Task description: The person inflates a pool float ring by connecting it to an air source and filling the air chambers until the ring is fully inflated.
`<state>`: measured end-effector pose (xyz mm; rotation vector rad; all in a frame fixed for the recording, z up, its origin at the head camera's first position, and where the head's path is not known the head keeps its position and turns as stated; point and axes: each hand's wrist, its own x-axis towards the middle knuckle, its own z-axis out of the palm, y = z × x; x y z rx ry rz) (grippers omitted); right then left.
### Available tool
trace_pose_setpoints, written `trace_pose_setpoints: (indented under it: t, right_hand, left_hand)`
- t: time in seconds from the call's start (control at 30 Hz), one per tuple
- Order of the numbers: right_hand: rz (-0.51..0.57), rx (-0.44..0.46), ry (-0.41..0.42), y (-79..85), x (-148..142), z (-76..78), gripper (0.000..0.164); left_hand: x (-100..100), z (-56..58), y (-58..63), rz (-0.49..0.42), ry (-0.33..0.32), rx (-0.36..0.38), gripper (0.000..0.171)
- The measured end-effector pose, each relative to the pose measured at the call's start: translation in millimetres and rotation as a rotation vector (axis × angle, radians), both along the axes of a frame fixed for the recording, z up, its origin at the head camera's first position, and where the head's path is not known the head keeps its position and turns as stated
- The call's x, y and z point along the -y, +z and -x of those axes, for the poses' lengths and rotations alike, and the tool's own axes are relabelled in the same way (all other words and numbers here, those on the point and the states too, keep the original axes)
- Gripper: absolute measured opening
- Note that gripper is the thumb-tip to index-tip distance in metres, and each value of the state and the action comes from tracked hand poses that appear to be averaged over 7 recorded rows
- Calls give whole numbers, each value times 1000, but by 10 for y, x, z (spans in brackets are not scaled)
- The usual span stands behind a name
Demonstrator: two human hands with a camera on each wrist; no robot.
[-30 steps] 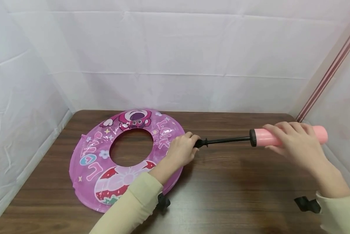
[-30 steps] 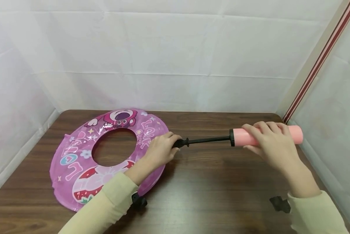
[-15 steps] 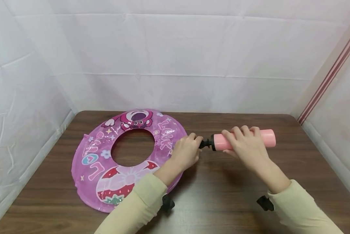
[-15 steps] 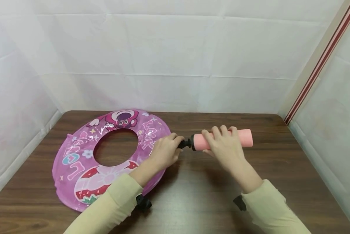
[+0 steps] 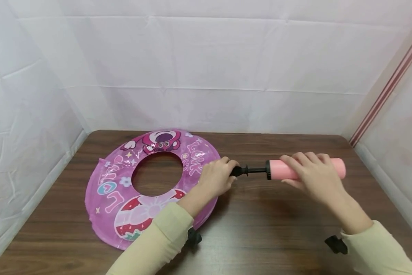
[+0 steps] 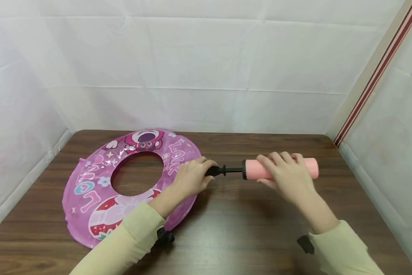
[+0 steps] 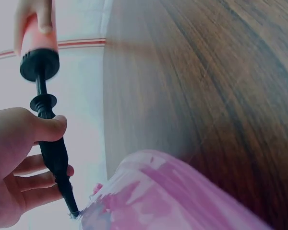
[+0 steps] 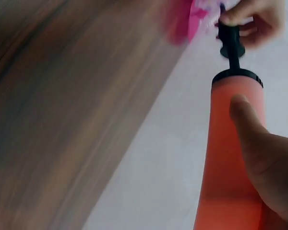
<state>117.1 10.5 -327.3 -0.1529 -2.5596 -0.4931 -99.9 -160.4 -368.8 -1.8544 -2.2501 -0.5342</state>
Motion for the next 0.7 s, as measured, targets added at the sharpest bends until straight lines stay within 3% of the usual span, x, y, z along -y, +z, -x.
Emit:
trace_pose_setpoints:
  t: [0.2,0.3,0.5,0.7]
  right_hand:
    - [3,-31,-73,260,-185,-439,70]
    - [5,-29,-82,290,-204,-490,69]
    - [-77,-40,-9,11,-14,-26,62]
    - [-111,-32,-45,-189,207,341,56]
  left_hand:
    - [0,-5,1,4,23,41,36]
    - [1,-21,-9,-20,27,48,34]
    - [-19,-55,-48,-71,4,0,33]
    - [-22,-84,-85,-103,41,-55,33]
